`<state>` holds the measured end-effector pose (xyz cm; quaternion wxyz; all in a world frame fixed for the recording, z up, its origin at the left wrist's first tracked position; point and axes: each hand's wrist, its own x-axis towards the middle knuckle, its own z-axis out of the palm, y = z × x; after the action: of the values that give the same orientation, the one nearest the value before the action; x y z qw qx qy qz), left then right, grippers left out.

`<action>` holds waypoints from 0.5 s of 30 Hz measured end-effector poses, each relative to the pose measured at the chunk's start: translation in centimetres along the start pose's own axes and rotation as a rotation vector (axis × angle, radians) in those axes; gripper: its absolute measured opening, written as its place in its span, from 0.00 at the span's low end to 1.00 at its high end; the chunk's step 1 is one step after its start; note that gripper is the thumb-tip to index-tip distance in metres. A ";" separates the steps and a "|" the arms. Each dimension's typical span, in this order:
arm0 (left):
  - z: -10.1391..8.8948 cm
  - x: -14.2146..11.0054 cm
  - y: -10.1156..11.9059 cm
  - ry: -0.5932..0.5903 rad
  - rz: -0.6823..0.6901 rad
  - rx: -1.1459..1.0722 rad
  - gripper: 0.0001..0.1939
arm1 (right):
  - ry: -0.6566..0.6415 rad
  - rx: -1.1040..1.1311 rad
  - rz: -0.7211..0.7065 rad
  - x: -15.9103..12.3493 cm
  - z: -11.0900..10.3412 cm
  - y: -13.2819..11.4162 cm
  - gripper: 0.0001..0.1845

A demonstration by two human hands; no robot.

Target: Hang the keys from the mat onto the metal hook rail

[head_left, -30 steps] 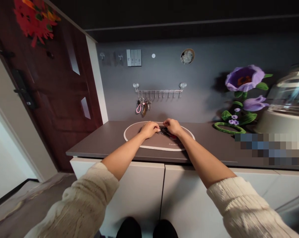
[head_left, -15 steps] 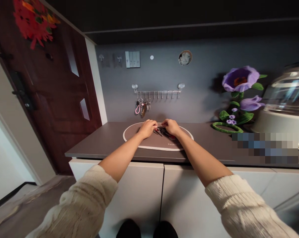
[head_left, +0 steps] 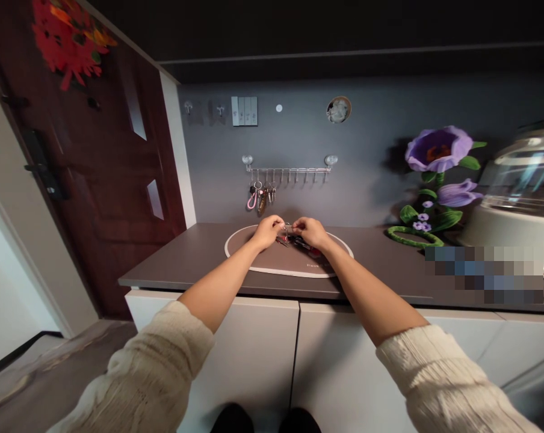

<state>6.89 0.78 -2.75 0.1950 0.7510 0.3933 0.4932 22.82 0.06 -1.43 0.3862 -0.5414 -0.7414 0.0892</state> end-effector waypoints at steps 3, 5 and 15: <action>0.0 0.1 0.0 0.027 -0.045 -0.119 0.05 | -0.002 0.110 0.004 -0.2 -0.2 -0.5 0.03; 0.0 0.1 0.2 0.053 -0.087 -0.176 0.04 | -0.011 0.192 0.000 -0.3 -0.3 -0.7 0.04; 0.0 -0.1 0.6 0.077 -0.236 -0.415 0.03 | -0.066 0.559 0.012 -0.6 -0.4 -1.8 0.10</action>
<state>7.07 0.38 -2.36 0.3864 0.6244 0.3756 0.5655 21.84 -1.29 -0.51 0.4956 -0.4151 -0.6972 0.3099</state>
